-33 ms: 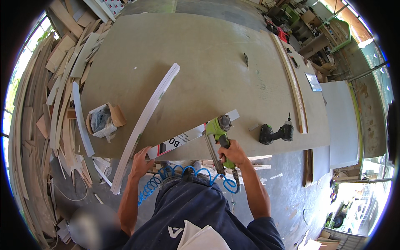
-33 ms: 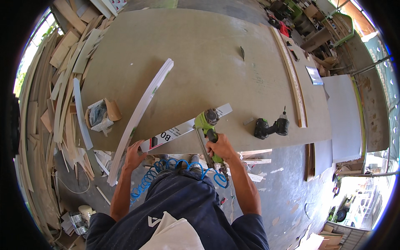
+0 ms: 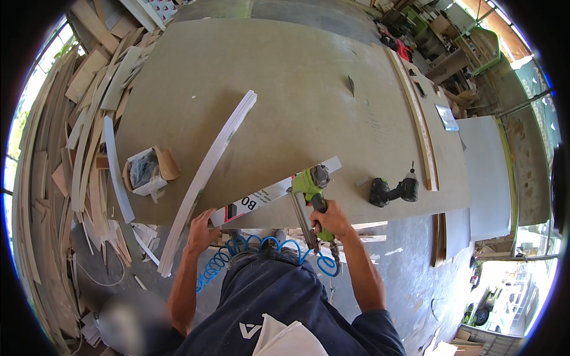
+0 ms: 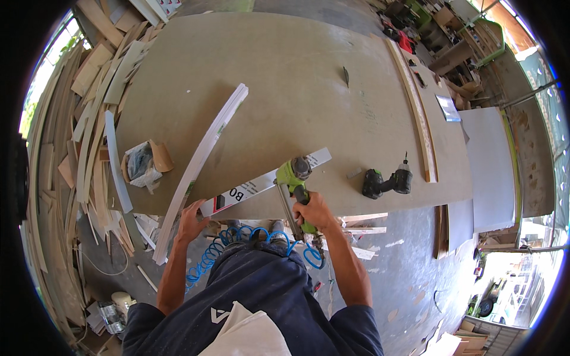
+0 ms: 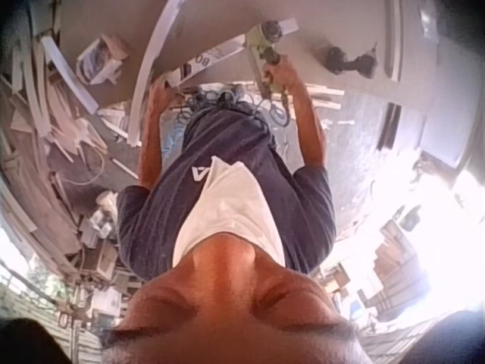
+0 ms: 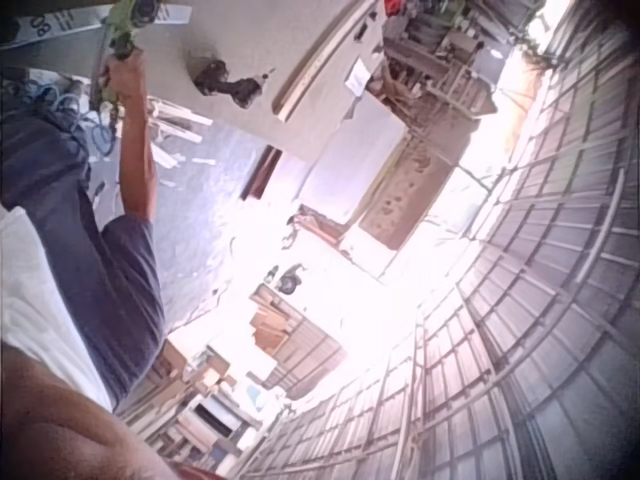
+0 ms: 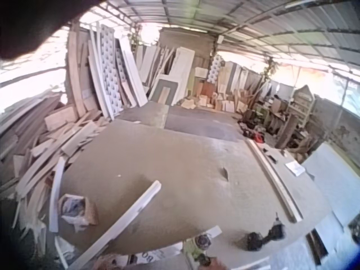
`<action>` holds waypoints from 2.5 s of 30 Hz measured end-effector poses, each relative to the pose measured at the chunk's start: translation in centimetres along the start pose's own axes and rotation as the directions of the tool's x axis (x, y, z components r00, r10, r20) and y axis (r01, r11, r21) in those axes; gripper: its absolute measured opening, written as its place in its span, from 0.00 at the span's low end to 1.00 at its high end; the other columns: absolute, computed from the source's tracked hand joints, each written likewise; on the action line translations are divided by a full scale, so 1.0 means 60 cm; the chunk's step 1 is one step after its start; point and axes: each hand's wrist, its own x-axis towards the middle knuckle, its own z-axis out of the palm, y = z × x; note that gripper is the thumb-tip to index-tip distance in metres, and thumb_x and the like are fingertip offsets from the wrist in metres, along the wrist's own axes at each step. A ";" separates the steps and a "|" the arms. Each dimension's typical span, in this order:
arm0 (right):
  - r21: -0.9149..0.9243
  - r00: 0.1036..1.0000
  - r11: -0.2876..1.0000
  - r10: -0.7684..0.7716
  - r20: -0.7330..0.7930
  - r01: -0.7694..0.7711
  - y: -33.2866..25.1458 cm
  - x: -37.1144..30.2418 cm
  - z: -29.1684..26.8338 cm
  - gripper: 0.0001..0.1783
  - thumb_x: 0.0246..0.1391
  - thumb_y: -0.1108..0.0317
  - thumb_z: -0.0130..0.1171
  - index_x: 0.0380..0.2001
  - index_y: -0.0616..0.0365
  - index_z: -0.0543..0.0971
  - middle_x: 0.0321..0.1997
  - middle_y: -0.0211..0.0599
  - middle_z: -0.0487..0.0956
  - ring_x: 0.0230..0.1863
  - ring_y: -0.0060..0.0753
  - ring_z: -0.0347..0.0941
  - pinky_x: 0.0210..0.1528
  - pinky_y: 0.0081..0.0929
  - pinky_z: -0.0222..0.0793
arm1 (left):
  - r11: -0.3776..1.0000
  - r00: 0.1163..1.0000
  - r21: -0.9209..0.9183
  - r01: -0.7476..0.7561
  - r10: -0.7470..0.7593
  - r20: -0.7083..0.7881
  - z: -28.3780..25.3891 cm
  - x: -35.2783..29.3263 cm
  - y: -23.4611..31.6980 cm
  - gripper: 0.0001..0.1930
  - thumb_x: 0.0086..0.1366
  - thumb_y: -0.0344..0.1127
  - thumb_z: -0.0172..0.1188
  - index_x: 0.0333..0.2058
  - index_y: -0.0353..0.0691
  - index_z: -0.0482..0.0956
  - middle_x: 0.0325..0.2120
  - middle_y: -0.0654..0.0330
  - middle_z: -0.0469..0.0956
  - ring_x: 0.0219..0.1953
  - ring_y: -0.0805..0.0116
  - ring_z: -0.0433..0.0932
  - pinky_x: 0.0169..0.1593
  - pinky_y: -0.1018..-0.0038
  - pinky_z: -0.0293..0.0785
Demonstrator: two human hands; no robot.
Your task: The person retrieves white plastic molding strips from a cabinet and places them on a workbench. They then use a pneumatic nail gun to fasten the strips together, repeatedly aligning and nailing the pieces to form a larger assembly.
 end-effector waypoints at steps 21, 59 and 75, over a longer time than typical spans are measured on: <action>-0.161 0.977 0.985 -0.029 0.213 0.064 -0.032 -0.009 0.105 0.25 0.50 0.78 0.58 0.53 0.72 0.71 0.23 0.39 0.78 0.18 0.25 0.74 0.19 0.25 0.71 | 1.000 0.998 -0.013 -0.002 0.001 -0.057 0.013 -0.004 -0.012 0.31 0.50 0.26 0.69 0.56 0.31 0.74 0.50 0.43 0.79 0.49 0.49 0.81 0.52 0.64 0.77; 0.650 0.920 0.725 0.059 -0.387 0.228 0.265 0.054 -0.203 0.26 0.56 0.66 0.58 0.56 0.66 0.75 0.24 0.30 0.72 0.21 0.24 0.68 0.31 0.31 0.75 | 0.866 0.959 0.415 -0.280 0.227 0.171 0.216 0.101 0.064 0.19 0.56 0.41 0.67 0.46 0.45 0.81 0.62 0.46 0.65 0.65 0.45 0.62 0.61 0.48 0.61; 0.738 0.885 0.641 0.196 -0.423 0.211 0.315 0.139 -0.147 0.19 0.53 0.68 0.63 0.41 0.67 0.68 0.30 0.53 0.80 0.26 0.46 0.80 0.28 0.40 0.79 | 0.793 0.787 0.576 0.198 0.221 -0.576 -0.037 0.083 0.132 0.12 0.61 0.39 0.66 0.35 0.36 0.78 0.57 0.43 0.68 0.59 0.43 0.65 0.59 0.50 0.61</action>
